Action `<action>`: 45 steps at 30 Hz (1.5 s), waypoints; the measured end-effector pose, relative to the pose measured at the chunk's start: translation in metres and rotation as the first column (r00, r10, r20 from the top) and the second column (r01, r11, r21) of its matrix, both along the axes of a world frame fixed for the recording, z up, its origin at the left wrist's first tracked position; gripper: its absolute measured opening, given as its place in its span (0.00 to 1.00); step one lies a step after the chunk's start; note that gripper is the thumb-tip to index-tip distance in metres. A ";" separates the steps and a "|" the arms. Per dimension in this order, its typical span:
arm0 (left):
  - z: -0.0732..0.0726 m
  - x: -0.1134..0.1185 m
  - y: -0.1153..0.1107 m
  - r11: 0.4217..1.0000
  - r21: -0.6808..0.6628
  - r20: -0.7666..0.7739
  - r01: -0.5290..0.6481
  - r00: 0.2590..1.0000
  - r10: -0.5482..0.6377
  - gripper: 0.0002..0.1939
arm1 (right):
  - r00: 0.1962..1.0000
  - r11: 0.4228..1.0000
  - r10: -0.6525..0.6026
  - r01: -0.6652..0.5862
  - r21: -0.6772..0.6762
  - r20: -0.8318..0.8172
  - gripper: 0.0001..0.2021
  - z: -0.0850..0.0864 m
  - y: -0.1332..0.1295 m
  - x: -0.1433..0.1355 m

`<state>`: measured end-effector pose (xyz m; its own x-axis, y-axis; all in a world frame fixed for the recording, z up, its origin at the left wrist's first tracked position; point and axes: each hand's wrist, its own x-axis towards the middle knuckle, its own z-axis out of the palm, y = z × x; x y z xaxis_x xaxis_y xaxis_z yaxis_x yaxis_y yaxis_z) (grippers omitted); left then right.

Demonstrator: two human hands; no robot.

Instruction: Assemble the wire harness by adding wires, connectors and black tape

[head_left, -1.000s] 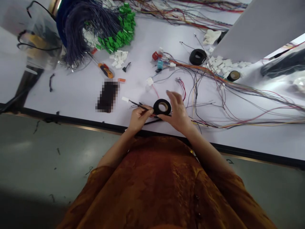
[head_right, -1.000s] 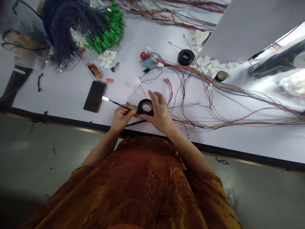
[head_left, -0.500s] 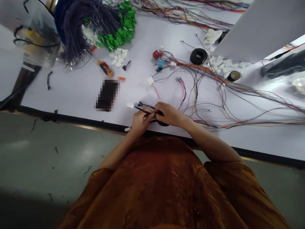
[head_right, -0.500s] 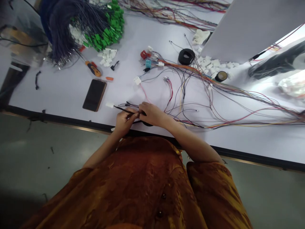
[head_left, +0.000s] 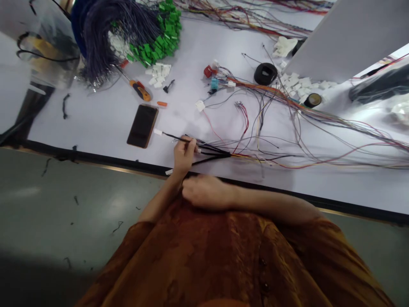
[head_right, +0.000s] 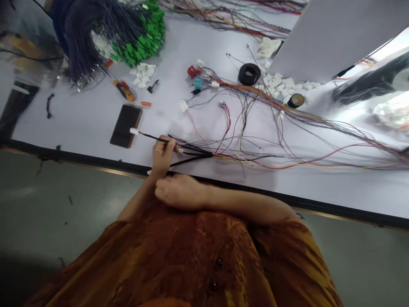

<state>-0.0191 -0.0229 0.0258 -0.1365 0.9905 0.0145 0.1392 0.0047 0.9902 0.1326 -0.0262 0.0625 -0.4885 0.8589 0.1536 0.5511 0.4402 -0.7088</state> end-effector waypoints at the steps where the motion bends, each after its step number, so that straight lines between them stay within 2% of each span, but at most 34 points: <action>1: 0.001 -0.001 0.000 1.000 -0.012 0.024 0.003 1.000 -0.003 0.13 | 1.000 1.000 -0.018 0.018 0.009 -0.007 0.10 -0.001 0.014 0.003; 4: 0.001 -0.005 -0.008 0.990 -0.106 0.136 0.098 0.987 -0.083 0.16 | 0.997 0.996 -0.079 0.080 0.028 -0.019 0.12 -0.012 0.074 0.018; 7: -0.001 -0.011 -0.022 0.960 -0.232 0.285 0.158 0.954 -0.088 0.18 | 0.980 0.980 -0.196 0.197 0.044 -0.018 0.14 -0.036 0.130 0.033; 10: -0.003 -0.015 -0.035 0.933 -0.336 0.292 0.132 0.956 -0.030 0.18 | 0.940 0.938 -0.341 0.339 0.077 0.023 0.18 -0.054 0.157 0.041; 12: -0.006 -0.014 -0.042 0.924 -0.378 0.218 0.056 0.976 0.030 0.16 | 0.935 0.930 -0.351 0.344 0.128 0.042 0.19 -0.052 0.153 0.043; 14: -0.008 -0.012 -0.048 0.931 -0.365 0.125 -0.026 0.989 0.076 0.15 | 0.963 0.956 -0.264 0.256 0.146 0.042 0.16 -0.041 0.133 0.046; 16: -0.012 -0.010 -0.051 0.946 -0.311 0.042 -0.089 0.993 0.108 0.14 | 0.995 0.990 -0.098 0.094 0.101 0.032 0.12 -0.026 0.102 0.054; 18: -0.014 -0.009 -0.052 0.959 -0.249 -0.039 -0.132 0.991 0.127 0.13 | 0.998 0.997 0.055 -0.057 0.053 0.041 0.12 -0.017 0.067 0.070; 20: -0.015 -0.011 -0.051 0.970 -0.196 -0.115 -0.140 0.986 0.119 0.12 | 0.992 0.996 0.069 -0.075 0.054 0.102 0.14 -0.016 0.035 0.091; 23: -0.011 -0.018 -0.048 0.972 -0.199 -0.152 -0.122 0.984 0.092 0.12 | 0.972 0.995 -0.059 0.039 0.092 0.226 0.16 -0.028 -0.003 0.126; 25: -0.008 -0.022 -0.046 0.949 -0.284 -0.103 -0.136 0.988 0.111 0.14 | 0.938 0.983 -0.172 0.143 0.115 0.303 0.19 -0.038 -0.023 0.146; 27: -0.006 -0.027 -0.044 0.907 -0.390 -0.044 -0.158 0.987 0.153 0.14 | 0.884 0.958 -0.286 0.261 0.118 0.369 0.22 -0.046 -0.041 0.158; 29: -0.003 -0.032 -0.042 0.867 -0.481 0.014 -0.126 0.988 0.152 0.15 | 0.832 0.923 -0.380 0.369 0.109 0.403 0.23 -0.049 -0.057 0.165; 32: -0.001 -0.044 -0.042 0.788 -0.612 0.114 -0.072 0.978 0.177 0.17 | 0.819 0.887 -0.454 0.450 0.098 0.350 0.21 -0.048 -0.072 0.172; 34: -0.002 -0.054 -0.044 0.746 -0.664 0.169 -0.045 0.963 0.208 0.17 | 0.822 0.866 -0.500 0.486 0.120 0.275 0.18 -0.046 -0.071 0.184; 36: -0.004 -0.063 -0.047 0.734 -0.679 0.217 0.005 0.956 0.195 0.12 | 0.791 0.816 -0.577 0.549 0.179 0.203 0.15 -0.043 -0.060 0.206; 38: -0.007 -0.068 -0.050 0.731 -0.682 0.201 0.035 0.969 0.141 0.09 | 0.729 0.743 -0.665 0.623 0.245 0.163 0.13 -0.040 -0.039 0.240; 41: -0.004 -0.064 -0.050 0.711 -0.699 0.155 0.078 0.987 0.044 0.12 | 0.599 0.628 -0.778 0.728 0.274 0.190 0.14 -0.037 0.003 0.300; 43: 0.000 -0.057 -0.048 0.734 -0.676 0.135 0.058 0.990 0.047 0.11 | 0.504 0.567 -0.820 0.778 0.271 0.270 0.14 -0.036 0.034 0.335; 45: 0.005 -0.051 -0.045 0.786 -0.618 0.091 0.011 0.994 0.057 0.08 | 0.423 0.540 -0.814 0.804 0.250 0.398 0.15 -0.035 0.064 0.361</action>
